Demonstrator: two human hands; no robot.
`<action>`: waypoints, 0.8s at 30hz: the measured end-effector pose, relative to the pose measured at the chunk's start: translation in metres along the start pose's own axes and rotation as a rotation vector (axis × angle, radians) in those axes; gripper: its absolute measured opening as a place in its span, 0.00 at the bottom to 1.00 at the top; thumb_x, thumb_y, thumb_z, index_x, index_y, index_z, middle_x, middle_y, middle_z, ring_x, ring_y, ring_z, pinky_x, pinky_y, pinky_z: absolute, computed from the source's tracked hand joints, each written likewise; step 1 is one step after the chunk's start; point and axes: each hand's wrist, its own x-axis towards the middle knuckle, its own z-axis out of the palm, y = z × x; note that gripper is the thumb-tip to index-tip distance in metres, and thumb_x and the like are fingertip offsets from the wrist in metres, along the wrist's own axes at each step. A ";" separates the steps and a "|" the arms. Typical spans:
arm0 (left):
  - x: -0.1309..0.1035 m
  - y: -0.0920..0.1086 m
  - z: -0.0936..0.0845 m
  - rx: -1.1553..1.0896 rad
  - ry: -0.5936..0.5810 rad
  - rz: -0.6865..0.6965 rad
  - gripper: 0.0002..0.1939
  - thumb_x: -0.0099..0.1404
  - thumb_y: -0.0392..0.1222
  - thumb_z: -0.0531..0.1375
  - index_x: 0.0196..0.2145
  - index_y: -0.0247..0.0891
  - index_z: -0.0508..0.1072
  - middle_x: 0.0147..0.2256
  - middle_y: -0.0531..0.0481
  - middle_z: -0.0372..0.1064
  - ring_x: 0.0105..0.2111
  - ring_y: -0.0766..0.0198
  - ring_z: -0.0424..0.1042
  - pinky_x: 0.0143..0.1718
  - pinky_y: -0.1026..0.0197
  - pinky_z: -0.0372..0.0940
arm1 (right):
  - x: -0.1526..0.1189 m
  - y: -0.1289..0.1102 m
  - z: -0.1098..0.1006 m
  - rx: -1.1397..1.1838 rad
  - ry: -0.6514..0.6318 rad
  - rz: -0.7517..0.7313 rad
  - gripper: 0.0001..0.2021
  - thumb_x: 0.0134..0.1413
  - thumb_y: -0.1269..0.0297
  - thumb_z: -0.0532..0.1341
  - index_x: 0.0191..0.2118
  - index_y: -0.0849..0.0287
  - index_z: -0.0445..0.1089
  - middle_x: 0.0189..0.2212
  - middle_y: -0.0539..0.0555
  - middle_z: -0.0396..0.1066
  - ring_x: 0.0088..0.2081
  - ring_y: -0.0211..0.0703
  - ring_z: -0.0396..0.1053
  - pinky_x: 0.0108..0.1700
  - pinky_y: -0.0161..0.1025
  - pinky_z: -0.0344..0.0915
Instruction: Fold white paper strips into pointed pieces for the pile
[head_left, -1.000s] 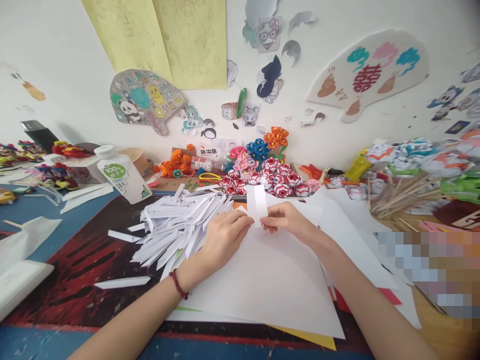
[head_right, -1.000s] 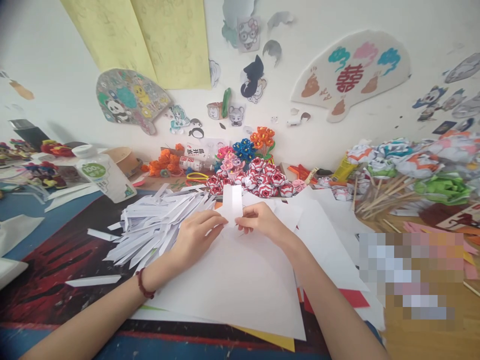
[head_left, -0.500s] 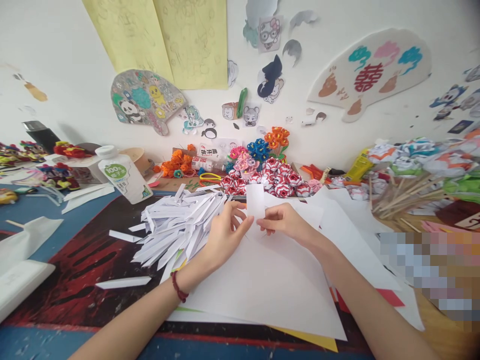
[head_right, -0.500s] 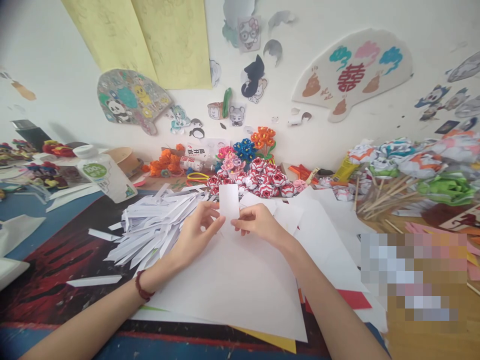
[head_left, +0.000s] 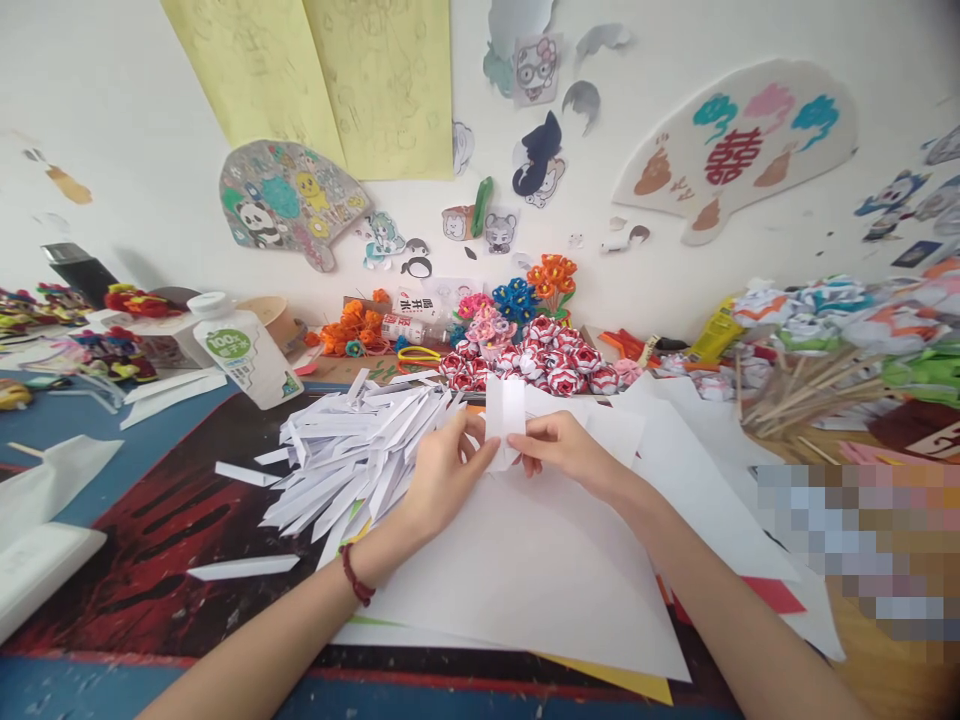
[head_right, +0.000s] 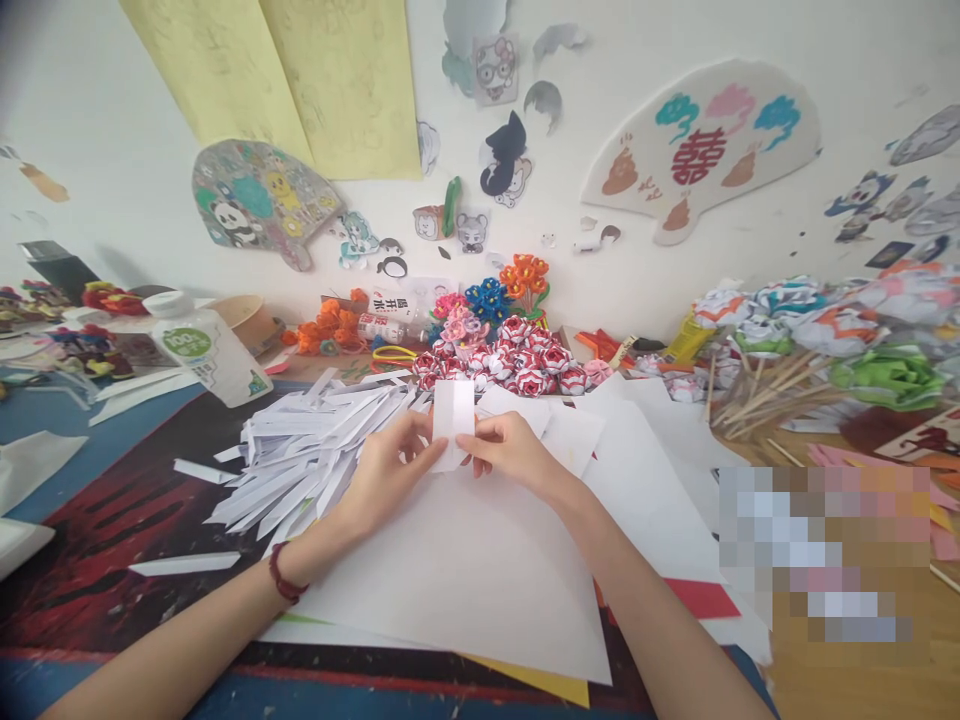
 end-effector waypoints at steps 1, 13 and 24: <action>0.000 0.000 0.000 0.015 0.036 0.016 0.06 0.62 0.42 0.58 0.37 0.39 0.65 0.29 0.54 0.67 0.24 0.68 0.64 0.27 0.65 0.57 | 0.000 0.001 0.000 -0.001 0.003 0.005 0.19 0.50 0.49 0.63 0.24 0.63 0.73 0.18 0.52 0.69 0.22 0.38 0.65 0.27 0.35 0.59; 0.000 0.005 -0.002 0.189 0.091 0.236 0.07 0.61 0.36 0.60 0.39 0.42 0.69 0.42 0.48 0.67 0.45 0.57 0.64 0.47 0.55 0.58 | -0.001 -0.002 0.000 0.021 0.018 -0.005 0.19 0.51 0.49 0.62 0.24 0.63 0.73 0.17 0.52 0.68 0.22 0.38 0.65 0.28 0.35 0.59; 0.001 0.000 0.002 0.029 -0.055 0.177 0.03 0.63 0.37 0.59 0.31 0.39 0.71 0.37 0.50 0.69 0.43 0.60 0.65 0.45 0.58 0.57 | -0.002 -0.003 0.000 -0.039 0.011 -0.013 0.21 0.53 0.50 0.61 0.21 0.63 0.71 0.18 0.53 0.69 0.23 0.38 0.64 0.29 0.35 0.59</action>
